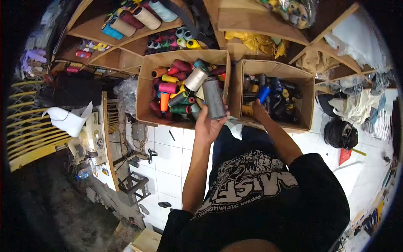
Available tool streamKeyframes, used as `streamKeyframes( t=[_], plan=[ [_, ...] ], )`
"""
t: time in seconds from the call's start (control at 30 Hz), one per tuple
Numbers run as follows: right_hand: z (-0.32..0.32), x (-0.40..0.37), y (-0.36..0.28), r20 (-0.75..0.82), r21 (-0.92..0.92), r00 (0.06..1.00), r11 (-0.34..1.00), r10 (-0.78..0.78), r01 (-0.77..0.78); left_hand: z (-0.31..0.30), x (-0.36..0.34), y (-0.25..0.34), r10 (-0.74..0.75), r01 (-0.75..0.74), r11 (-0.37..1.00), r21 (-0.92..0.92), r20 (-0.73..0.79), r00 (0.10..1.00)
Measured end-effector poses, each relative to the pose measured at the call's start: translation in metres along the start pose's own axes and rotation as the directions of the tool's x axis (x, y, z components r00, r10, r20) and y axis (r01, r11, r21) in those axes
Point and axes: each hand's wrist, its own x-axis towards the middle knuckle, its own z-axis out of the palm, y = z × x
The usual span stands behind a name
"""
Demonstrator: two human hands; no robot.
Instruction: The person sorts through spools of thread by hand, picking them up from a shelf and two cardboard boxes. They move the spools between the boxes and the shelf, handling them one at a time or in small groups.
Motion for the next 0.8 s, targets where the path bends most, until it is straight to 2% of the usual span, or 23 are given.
streamKeyframes(
  t=[0.03,0.07,0.1,0.17,0.23,0.27,0.33,0.37,0.4,0.43,0.5,0.53,0.57,0.63,0.7,0.73,0.77,0.8],
  plan=[
    [-0.007,-0.003,-0.003,0.003,-0.070,0.999,0.997,-0.033,0.033,-0.001,-0.003,-0.001,0.041,-0.038,0.998,0.054,-0.041,0.998],
    [-0.013,0.000,-0.003,0.061,-0.019,0.998,1.000,0.000,0.001,-0.001,-0.006,0.001,0.086,-0.089,0.992,0.085,0.043,0.995],
    [-0.021,0.002,-0.003,0.117,0.028,0.993,0.999,0.029,-0.032,-0.011,-0.007,0.000,0.105,-0.102,0.989,0.109,-0.029,0.994],
    [-0.033,0.008,-0.001,0.235,0.112,0.970,0.989,0.064,-0.093,0.000,-0.009,0.005,0.254,-0.205,0.928,0.311,-0.127,0.959],
    [0.033,0.043,0.028,0.111,0.136,0.994,0.990,0.025,-0.040,0.003,-0.014,0.011,0.370,-0.265,0.820,0.508,-0.117,0.922],
    [0.025,0.047,0.027,0.193,0.073,0.981,0.997,-0.022,0.008,0.004,-0.015,0.017,0.425,-0.286,0.749,0.598,-0.101,0.900],
    [-0.007,0.046,0.025,0.357,-0.052,0.930,0.993,-0.084,0.109,-0.004,-0.018,0.024,0.455,-0.301,0.751,0.588,-0.130,0.881],
    [-0.027,0.046,0.025,0.495,0.021,0.869,1.000,0.002,-0.015,-0.009,-0.018,0.029,0.470,-0.309,0.751,0.583,-0.143,0.871],
    [-0.044,0.043,0.026,0.629,0.071,0.774,0.986,0.075,-0.153,-0.012,-0.019,0.034,0.512,-0.311,0.696,0.647,-0.144,0.847],
    [-0.058,0.040,0.033,0.756,0.187,0.651,0.933,0.064,-0.308,-0.009,-0.025,0.040,0.520,-0.316,0.708,0.631,-0.164,0.838],
    [-0.086,0.023,0.040,0.838,0.370,0.546,0.747,-0.011,-0.553,-0.004,-0.036,0.054,0.532,-0.330,0.735,0.592,-0.203,0.822],
    [-0.099,0.004,0.040,0.816,0.467,0.577,0.632,-0.038,-0.618,-0.012,-0.033,0.059,0.514,-0.444,0.828,0.343,-0.149,0.844],
    [-0.109,-0.014,0.038,0.789,0.554,0.612,0.502,-0.060,-0.664,-0.030,-0.036,0.068,0.452,-0.433,0.869,0.241,-0.031,0.891],
    [-0.116,-0.040,0.042,0.681,0.679,0.729,0.313,0.069,-0.664,-0.017,-0.053,0.091,0.514,-0.507,0.842,0.184,0.014,0.858],
    [-0.115,-0.058,0.062,0.422,0.888,0.865,-0.071,-0.272,-0.455,-0.024,-0.057,0.117,0.607,-0.563,0.762,0.319,-0.052,0.793],
    [-0.132,-0.060,0.052,0.335,0.923,0.904,-0.100,-0.267,-0.372,-0.028,-0.059,0.132,0.648,-0.575,0.721,0.387,-0.082,0.757],
    [-0.162,-0.076,0.029,0.246,0.949,0.934,-0.133,-0.259,-0.287,-0.031,-0.067,0.149,0.637,-0.541,0.733,0.413,-0.137,0.758],
    [-0.180,-0.081,0.010,0.153,0.965,0.957,-0.169,-0.245,-0.198,-0.038,-0.069,0.167,0.685,-0.564,0.670,0.482,-0.109,0.721]
  ],
)
